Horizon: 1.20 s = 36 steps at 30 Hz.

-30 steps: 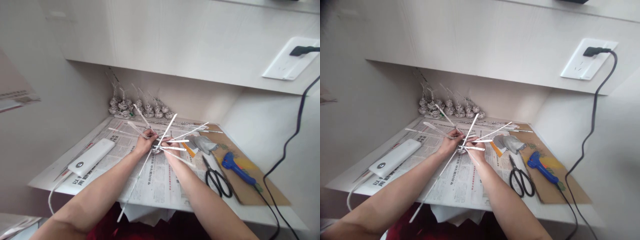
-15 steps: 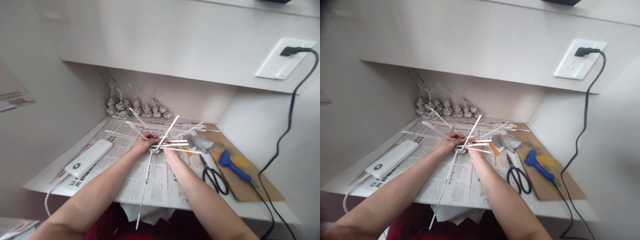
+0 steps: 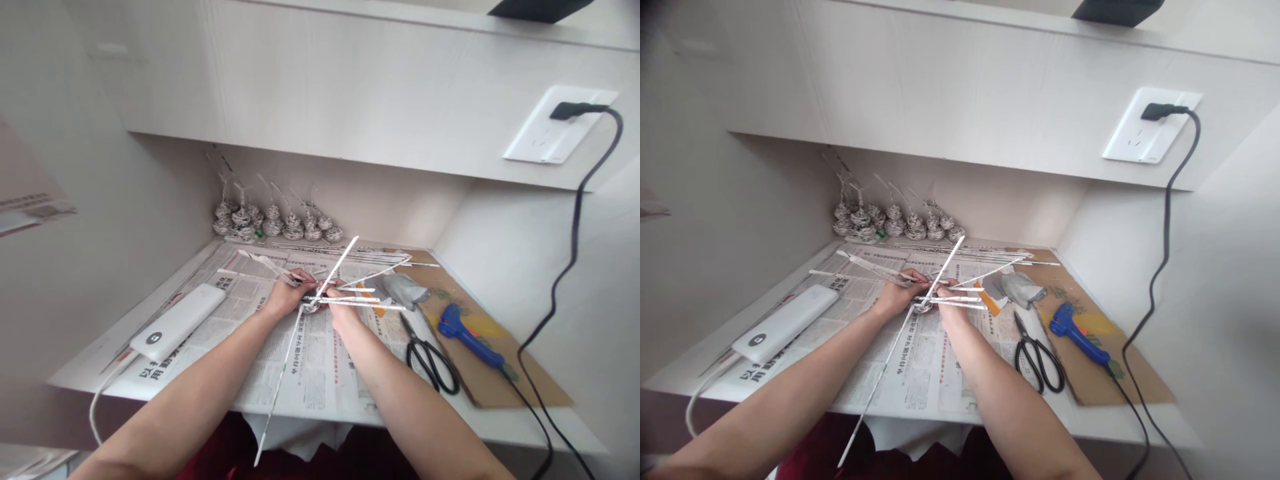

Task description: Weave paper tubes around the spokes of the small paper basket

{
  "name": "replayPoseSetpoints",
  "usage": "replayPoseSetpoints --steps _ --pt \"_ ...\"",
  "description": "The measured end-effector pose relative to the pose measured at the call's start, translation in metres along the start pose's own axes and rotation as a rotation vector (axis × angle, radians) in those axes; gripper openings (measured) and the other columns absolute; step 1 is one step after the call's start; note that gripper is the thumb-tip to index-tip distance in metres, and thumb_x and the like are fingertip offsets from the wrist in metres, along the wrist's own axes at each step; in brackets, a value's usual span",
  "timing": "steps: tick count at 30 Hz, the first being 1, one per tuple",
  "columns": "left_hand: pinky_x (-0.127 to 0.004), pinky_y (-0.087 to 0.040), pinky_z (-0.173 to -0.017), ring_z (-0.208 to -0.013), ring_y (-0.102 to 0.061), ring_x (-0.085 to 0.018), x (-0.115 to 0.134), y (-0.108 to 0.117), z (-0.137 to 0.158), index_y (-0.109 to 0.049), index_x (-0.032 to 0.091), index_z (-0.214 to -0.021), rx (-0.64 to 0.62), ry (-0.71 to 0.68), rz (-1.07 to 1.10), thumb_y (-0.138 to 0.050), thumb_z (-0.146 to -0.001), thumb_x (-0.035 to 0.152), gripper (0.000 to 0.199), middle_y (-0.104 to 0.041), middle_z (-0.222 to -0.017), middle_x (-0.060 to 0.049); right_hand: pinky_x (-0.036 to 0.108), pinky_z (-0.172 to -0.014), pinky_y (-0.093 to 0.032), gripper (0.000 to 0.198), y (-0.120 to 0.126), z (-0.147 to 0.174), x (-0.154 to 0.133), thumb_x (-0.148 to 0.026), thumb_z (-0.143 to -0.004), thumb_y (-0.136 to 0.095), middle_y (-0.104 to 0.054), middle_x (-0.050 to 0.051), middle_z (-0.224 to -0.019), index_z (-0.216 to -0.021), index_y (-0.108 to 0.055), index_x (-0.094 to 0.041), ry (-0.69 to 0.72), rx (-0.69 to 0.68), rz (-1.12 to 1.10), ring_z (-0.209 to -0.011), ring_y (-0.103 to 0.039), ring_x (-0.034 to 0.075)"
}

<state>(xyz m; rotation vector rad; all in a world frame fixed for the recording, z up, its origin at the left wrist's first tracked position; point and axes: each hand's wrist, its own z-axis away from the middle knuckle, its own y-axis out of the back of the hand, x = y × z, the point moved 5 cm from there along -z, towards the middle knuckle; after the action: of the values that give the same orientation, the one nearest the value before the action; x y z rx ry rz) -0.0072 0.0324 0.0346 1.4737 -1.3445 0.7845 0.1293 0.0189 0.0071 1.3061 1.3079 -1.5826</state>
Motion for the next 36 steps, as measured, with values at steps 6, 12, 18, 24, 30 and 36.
replayPoseSetpoints --steps 6,12,18,24,30,36 --pt "-0.029 -0.048 -0.068 -0.07 -0.062 -0.018 -0.003 -0.001 -0.002 -0.065 0.017 -0.073 -0.038 -0.015 -0.022 -0.064 -0.072 0.032 0.015 -0.067 -0.073 -0.004 0.023 -0.039 -0.037 0.019 0.002 0.0 0.005 -0.03 -0.056 -0.067 -0.053 -0.006 -0.046 -0.062 -0.053 -0.019 -0.087 0.063 -0.108 -0.04 -0.047 0.011" --pt "-0.027 -0.047 -0.065 -0.067 -0.06 -0.016 -0.008 0.001 -0.002 -0.063 0.017 -0.073 -0.006 0.007 -0.002 -0.065 -0.071 0.032 0.015 -0.066 -0.072 -0.003 0.024 -0.04 -0.037 0.019 0.001 0.001 0.005 -0.032 -0.06 -0.068 -0.054 -0.005 -0.048 -0.062 -0.054 -0.02 -0.04 0.063 -0.055 -0.043 -0.047 0.012" --pt "-0.027 -0.047 -0.067 -0.07 -0.06 -0.016 -0.011 0.006 -0.006 -0.063 0.017 -0.079 -0.002 -0.026 0.001 -0.066 -0.07 0.03 0.016 -0.065 -0.075 -0.002 0.024 -0.046 -0.041 0.014 -0.002 0.001 0.001 -0.029 -0.063 -0.067 -0.062 -0.001 -0.057 -0.068 -0.061 -0.018 0.087 -0.036 0.012 -0.049 -0.054 0.013" --pt "-0.029 -0.05 -0.074 -0.076 -0.063 -0.018 -0.019 0.008 -0.008 -0.066 0.015 -0.091 0.054 0.006 0.049 -0.069 -0.069 0.03 0.028 -0.069 -0.083 -0.005 0.027 -0.055 -0.048 0.02 -0.001 -0.003 0.004 -0.033 -0.063 -0.068 -0.068 0.001 -0.066 -0.076 -0.066 -0.018 0.104 -0.096 0.084 -0.061 -0.063 0.018" --pt "-0.03 -0.051 -0.073 -0.076 -0.065 -0.021 -0.013 0.007 -0.004 -0.071 0.014 -0.083 0.03 0.095 0.066 -0.068 -0.068 0.033 0.024 -0.072 -0.083 -0.007 0.03 -0.061 -0.051 0.02 0.002 -0.005 0.007 -0.032 -0.061 -0.068 -0.071 0.002 -0.071 -0.076 -0.067 -0.019 0.101 -0.071 0.135 -0.069 -0.066 0.021" --pt "-0.029 -0.049 -0.068 -0.071 -0.063 -0.02 -0.009 0.006 -0.003 -0.068 0.014 -0.074 0.044 0.112 0.109 -0.07 -0.066 0.034 0.021 -0.07 -0.074 -0.005 0.028 -0.058 -0.05 0.013 0.0 -0.003 0.006 -0.027 -0.062 -0.063 -0.07 0.001 -0.07 -0.072 -0.065 -0.02 0.135 -0.075 0.164 -0.068 -0.065 0.02"
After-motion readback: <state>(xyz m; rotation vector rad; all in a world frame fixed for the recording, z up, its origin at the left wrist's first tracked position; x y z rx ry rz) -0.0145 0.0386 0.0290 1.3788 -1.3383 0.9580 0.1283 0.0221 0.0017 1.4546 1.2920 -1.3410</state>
